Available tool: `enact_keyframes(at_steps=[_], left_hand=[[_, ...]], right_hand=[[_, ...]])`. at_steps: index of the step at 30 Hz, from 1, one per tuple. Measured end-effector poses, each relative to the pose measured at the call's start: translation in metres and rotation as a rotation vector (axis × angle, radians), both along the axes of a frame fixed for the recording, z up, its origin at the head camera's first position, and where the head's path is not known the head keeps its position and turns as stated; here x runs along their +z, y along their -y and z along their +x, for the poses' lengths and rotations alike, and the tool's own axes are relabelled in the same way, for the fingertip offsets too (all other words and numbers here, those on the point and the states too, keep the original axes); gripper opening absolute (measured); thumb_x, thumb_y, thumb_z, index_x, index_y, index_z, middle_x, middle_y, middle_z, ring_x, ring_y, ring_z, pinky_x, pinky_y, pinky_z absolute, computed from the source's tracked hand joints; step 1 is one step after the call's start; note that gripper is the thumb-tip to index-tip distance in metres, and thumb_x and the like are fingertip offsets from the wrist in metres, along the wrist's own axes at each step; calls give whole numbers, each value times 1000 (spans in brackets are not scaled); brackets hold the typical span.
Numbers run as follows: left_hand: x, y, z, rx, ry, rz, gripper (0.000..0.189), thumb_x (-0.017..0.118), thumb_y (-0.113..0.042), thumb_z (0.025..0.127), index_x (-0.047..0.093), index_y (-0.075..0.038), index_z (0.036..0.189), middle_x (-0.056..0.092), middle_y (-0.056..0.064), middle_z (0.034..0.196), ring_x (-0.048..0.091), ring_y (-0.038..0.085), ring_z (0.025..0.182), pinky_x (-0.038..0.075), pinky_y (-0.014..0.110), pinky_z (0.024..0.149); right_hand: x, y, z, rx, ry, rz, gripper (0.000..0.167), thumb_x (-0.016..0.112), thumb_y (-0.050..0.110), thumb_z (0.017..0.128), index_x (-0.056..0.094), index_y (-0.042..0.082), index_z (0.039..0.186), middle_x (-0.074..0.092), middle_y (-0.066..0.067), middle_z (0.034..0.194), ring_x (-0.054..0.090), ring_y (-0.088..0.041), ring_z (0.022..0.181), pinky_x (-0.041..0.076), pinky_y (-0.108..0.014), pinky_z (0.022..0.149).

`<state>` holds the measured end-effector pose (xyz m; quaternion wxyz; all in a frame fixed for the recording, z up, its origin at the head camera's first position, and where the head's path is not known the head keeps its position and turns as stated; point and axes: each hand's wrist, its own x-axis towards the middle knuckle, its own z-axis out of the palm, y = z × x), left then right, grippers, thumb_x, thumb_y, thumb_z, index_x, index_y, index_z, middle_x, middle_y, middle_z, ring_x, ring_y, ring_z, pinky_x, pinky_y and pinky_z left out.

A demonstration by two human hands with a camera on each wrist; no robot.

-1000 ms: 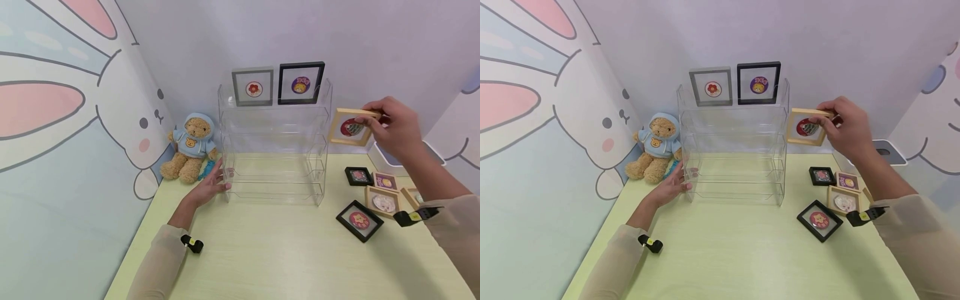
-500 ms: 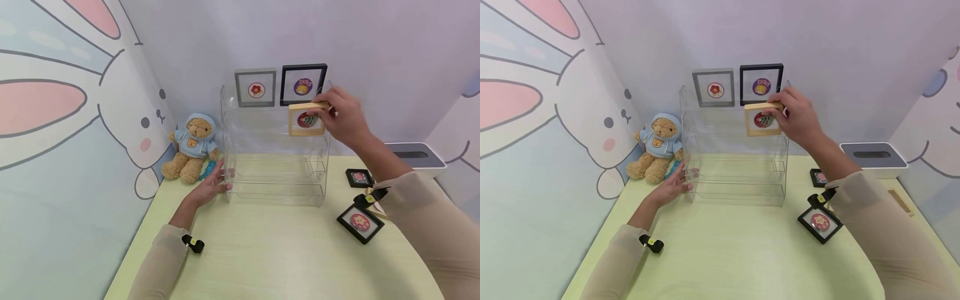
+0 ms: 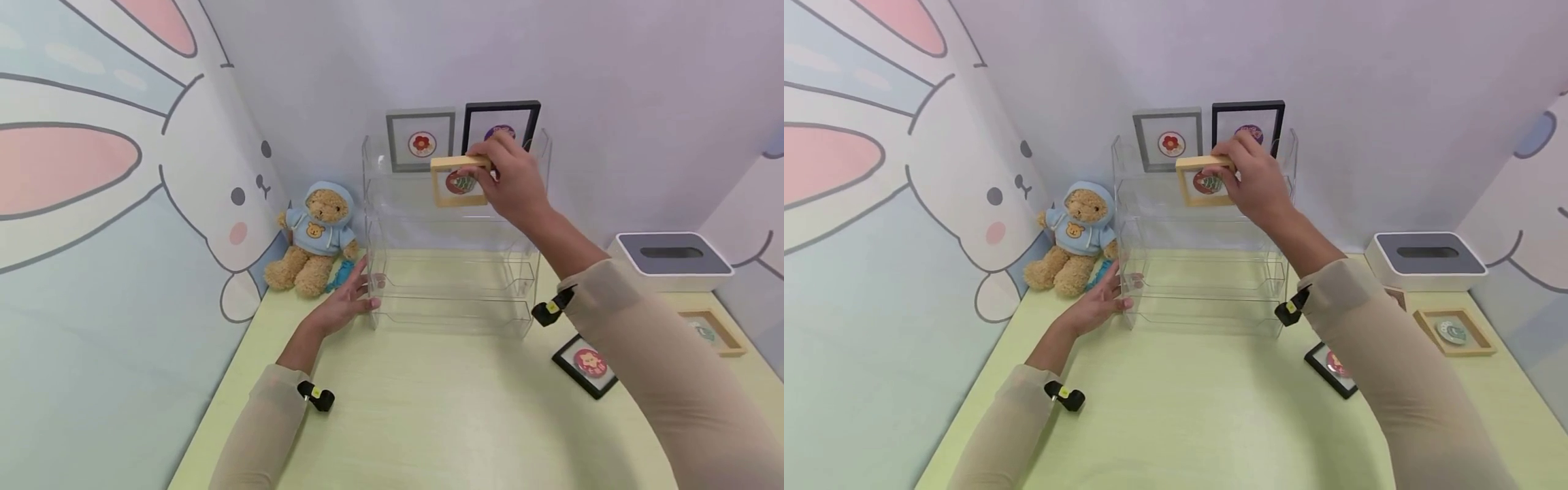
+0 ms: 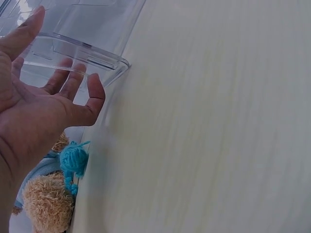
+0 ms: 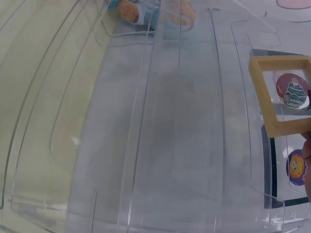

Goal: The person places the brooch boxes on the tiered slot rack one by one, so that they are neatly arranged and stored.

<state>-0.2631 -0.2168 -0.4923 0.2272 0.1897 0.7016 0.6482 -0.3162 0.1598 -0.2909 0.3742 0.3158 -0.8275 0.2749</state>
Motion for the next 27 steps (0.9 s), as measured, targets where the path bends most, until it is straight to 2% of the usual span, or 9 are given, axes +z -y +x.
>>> enact_keyframes(at_steps=[4, 11, 23, 27], left_hand=[[-1, -2, -1, 1, -3, 6, 107, 68, -8, 110, -4, -49, 176, 29, 15, 179, 26, 40, 168, 49, 41, 116], [-1, -5, 1, -7, -1, -1, 106, 67, -11, 111, -8, -49, 176, 28, 12, 180, 22, 38, 170, 43, 51, 122], [-4, -6, 2, -6, 15, 5, 107, 68, -12, 111, -9, -50, 175, 25, 14, 181, 18, 40, 171, 38, 59, 126], [-3, -6, 2, -10, 18, 11, 107, 68, -13, 111, -10, -50, 175, 25, 14, 181, 18, 39, 171, 42, 53, 123]], right_hand=[[-3, 12, -5, 5, -21, -12, 35, 73, 26, 107, 70, -5, 123, 63, -24, 110, 59, -35, 89, 49, -39, 76], [-18, 27, -10, -7, -18, -27, 31, 72, 24, 108, 70, -3, 122, 64, -22, 111, 64, -35, 92, 59, -46, 80], [-36, 51, -15, 16, 40, -62, 30, 77, 25, 104, 73, -1, 120, 65, -19, 107, 64, -33, 86, 55, -44, 75], [-38, 55, -15, 13, 55, -67, 32, 78, 26, 104, 74, -1, 121, 68, -20, 110, 65, -35, 85, 55, -43, 74]])
